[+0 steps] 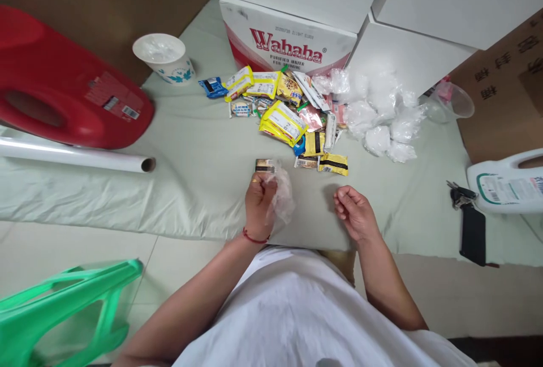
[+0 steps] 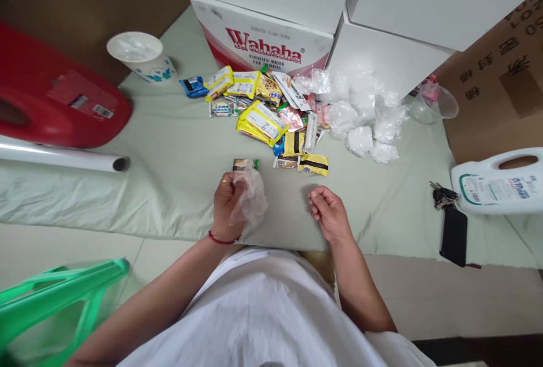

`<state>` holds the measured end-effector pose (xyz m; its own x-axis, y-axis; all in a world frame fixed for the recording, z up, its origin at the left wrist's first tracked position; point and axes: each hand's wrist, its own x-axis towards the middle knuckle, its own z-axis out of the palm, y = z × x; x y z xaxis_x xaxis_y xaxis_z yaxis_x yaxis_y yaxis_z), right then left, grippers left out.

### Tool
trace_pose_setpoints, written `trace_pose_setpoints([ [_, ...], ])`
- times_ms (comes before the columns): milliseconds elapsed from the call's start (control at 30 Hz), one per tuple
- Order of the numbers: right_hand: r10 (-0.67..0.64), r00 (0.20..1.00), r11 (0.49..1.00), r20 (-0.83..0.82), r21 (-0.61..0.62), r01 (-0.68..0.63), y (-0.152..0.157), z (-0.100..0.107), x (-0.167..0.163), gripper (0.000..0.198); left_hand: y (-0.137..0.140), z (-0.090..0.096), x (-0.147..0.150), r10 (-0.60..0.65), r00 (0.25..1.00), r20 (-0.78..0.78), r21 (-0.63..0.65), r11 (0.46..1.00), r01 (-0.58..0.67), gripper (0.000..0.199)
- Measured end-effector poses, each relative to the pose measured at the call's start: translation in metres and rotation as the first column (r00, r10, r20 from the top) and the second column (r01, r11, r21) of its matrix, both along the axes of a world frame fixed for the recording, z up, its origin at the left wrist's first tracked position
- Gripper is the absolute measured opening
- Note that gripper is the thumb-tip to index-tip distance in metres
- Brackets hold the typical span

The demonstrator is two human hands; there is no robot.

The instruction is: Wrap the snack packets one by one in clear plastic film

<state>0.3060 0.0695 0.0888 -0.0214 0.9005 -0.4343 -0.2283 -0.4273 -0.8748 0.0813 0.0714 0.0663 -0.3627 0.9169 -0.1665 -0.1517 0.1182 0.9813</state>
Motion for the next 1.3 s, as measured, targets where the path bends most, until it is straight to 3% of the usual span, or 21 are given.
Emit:
trace_pose_setpoints([
  [67,0.078,0.997,0.996,-0.015,0.034,-0.077,-0.001,0.003,-0.013,0.052,-0.004,0.003,0.001,-0.018,0.971,-0.238,0.005,1.0,0.02,0.02],
  [167,0.148,0.989,0.983,0.005,0.106,-0.148,-0.001,0.007,-0.037,0.063,-0.009,0.01,0.007,-0.087,0.851,-0.519,-0.007,0.995,0.098,0.017],
  [233,0.128,0.989,0.983,0.069,0.126,-0.136,0.003,0.007,-0.046,0.053,-0.009,0.012,0.008,-0.12,0.817,-0.564,-0.01,0.99,0.138,0.018],
  [300,0.08,0.992,0.99,0.099,0.109,-0.091,0.007,0.005,-0.047,0.044,-0.007,0.013,0.005,-0.138,0.844,-0.519,-0.017,0.988,0.151,0.02],
  [367,0.04,0.997,0.997,0.062,0.068,-0.044,0.011,0.004,-0.041,0.044,-0.006,0.011,-0.002,-0.138,0.877,-0.459,-0.012,0.989,0.15,0.022],
  [433,0.022,1.0,0.999,0.015,0.037,-0.022,0.011,0.005,-0.035,0.044,-0.007,0.01,-0.01,-0.13,0.862,-0.49,0.008,0.988,0.154,0.022],
  [600,0.166,0.986,0.985,0.003,0.049,-0.166,0.001,0.015,-0.04,0.06,-0.011,0.007,-0.012,-0.01,0.629,-0.777,0.147,0.969,0.197,0.027],
  [700,0.223,0.97,0.973,0.098,0.036,-0.228,-0.001,0.018,-0.047,0.051,-0.012,0.007,-0.011,0.016,0.59,-0.807,0.17,0.964,0.205,0.029],
  [867,0.119,0.992,0.993,0.042,-0.011,-0.119,0.003,0.016,-0.045,0.048,-0.013,0.009,-0.02,-0.04,0.67,-0.741,0.091,0.983,0.16,0.026],
  [1000,0.146,0.987,0.989,0.071,-0.008,-0.146,0.004,0.016,-0.047,0.043,-0.015,0.012,-0.02,-0.093,0.749,-0.656,0.058,0.983,0.174,0.023],
  [1067,0.133,0.986,0.991,0.104,-0.015,-0.132,0.007,0.017,-0.043,0.041,-0.013,0.014,-0.02,-0.112,0.849,-0.516,0.011,0.99,0.138,0.019],
  [1167,0.069,0.984,0.997,0.161,-0.05,-0.062,0.013,0.018,-0.022,0.039,-0.005,0.017,-0.028,-0.107,0.979,-0.176,-0.048,0.994,0.1,0.017],
  [1300,0.053,0.976,0.99,0.212,-0.137,-0.024,0.015,0.019,0.029,0.042,0.004,0.02,-0.049,-0.076,0.972,0.224,-0.124,0.987,0.106,0.026],
])
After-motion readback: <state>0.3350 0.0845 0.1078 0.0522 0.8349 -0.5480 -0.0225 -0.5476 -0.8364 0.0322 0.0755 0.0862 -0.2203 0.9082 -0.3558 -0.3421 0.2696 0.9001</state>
